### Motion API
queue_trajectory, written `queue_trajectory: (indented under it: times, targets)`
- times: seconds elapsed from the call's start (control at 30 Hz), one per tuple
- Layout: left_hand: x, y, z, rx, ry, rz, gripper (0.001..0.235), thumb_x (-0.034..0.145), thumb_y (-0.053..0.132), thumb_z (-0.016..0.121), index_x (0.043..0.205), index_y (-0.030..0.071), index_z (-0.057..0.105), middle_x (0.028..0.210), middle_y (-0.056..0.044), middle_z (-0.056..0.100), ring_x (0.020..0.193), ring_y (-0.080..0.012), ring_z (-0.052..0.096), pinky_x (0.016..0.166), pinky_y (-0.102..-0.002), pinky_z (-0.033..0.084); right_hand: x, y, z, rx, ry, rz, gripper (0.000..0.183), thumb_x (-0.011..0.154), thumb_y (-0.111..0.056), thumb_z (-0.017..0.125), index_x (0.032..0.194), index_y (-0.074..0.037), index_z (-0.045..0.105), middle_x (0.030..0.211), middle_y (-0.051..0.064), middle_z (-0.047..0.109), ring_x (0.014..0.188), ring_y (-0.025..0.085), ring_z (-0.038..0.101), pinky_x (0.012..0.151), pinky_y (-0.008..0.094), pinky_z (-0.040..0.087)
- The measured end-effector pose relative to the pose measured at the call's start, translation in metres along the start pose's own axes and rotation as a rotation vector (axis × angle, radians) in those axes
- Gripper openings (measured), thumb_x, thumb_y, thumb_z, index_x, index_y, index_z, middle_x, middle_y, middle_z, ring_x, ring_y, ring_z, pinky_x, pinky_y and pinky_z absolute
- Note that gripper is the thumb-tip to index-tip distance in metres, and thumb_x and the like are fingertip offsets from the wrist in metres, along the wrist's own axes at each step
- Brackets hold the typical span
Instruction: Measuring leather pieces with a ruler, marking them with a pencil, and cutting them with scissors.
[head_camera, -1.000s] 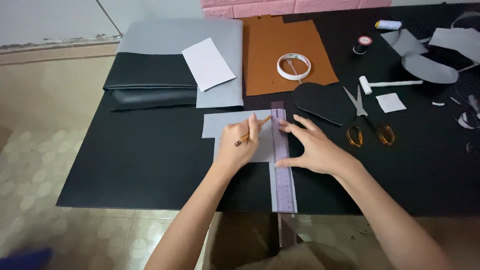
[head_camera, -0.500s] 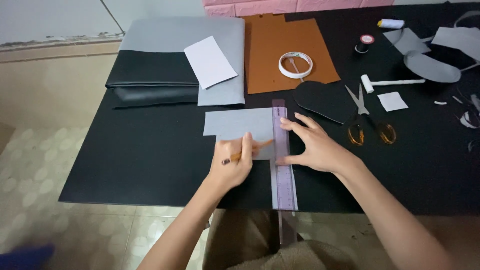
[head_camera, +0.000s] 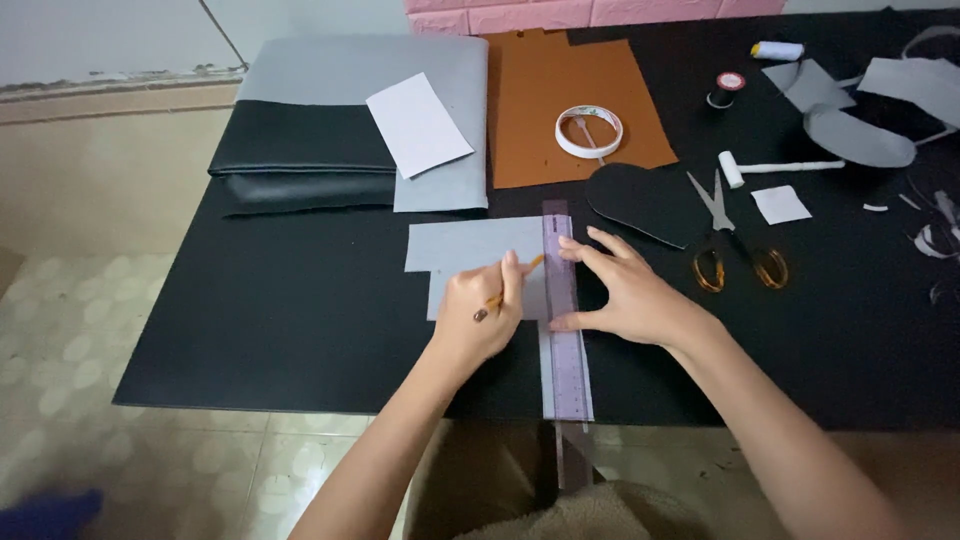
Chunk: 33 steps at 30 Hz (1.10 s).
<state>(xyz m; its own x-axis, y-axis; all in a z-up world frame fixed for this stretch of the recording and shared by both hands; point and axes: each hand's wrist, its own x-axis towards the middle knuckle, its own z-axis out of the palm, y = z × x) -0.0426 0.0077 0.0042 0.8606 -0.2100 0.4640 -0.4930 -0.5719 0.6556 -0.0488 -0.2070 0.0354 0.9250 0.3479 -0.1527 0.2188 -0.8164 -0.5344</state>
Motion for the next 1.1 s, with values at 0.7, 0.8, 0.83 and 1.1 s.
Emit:
queue_trajectory:
  times: [0.7, 0.8, 0.83, 1.1]
  targets:
    - [-0.039, 0.015, -0.031, -0.086, -0.099, -0.06, 0.052, 0.107, 0.019, 0.04, 0.066, 0.007, 0.069, 0.056, -0.016, 0.069, 0.056, -0.0339, 0.071, 0.049, -0.032, 0.057, 0.006, 0.012, 0.01, -0.026, 0.046, -0.067, 0.083, 0.071, -0.037, 0.09, 0.14, -0.007, 0.054, 0.155, 0.013, 0.05, 0.153, 0.041, 0.028, 0.126, 0.058, 0.018]
    - [-0.048, 0.019, -0.038, -0.174, -0.091, -0.069, 0.053, 0.106, 0.018, 0.04, 0.068, 0.009, 0.074, 0.057, -0.012, 0.072, 0.054, -0.0276, 0.073, 0.052, -0.03, 0.059, 0.005, 0.02, 0.015, -0.033, 0.061, -0.054, 0.084, 0.071, -0.041, 0.089, 0.14, -0.009, 0.054, 0.156, 0.009, 0.05, 0.153, 0.039, 0.027, 0.126, 0.057, 0.018]
    - [-0.05, 0.02, -0.039, -0.178, -0.107, -0.073, 0.052, 0.106, 0.018, 0.039, 0.069, 0.008, 0.074, 0.058, -0.012, 0.073, 0.055, -0.0262, 0.074, 0.053, -0.03, 0.059, 0.006, 0.018, 0.014, -0.042, 0.064, -0.062, 0.083, 0.073, -0.04, 0.088, 0.141, -0.008, 0.053, 0.157, 0.009, 0.049, 0.153, 0.039, 0.027, 0.126, 0.057, 0.018]
    - [-0.071, 0.034, -0.054, -0.197, -0.177, -0.042, 0.051, 0.105, 0.013, 0.039, 0.069, 0.006, 0.075, 0.054, -0.018, 0.069, 0.053, -0.0363, 0.072, 0.047, -0.037, 0.056, 0.001, 0.002, 0.007, -0.03, 0.035, -0.035, 0.083, 0.074, -0.041, 0.088, 0.141, -0.007, 0.053, 0.157, 0.012, 0.048, 0.154, 0.04, 0.026, 0.127, 0.058, 0.016]
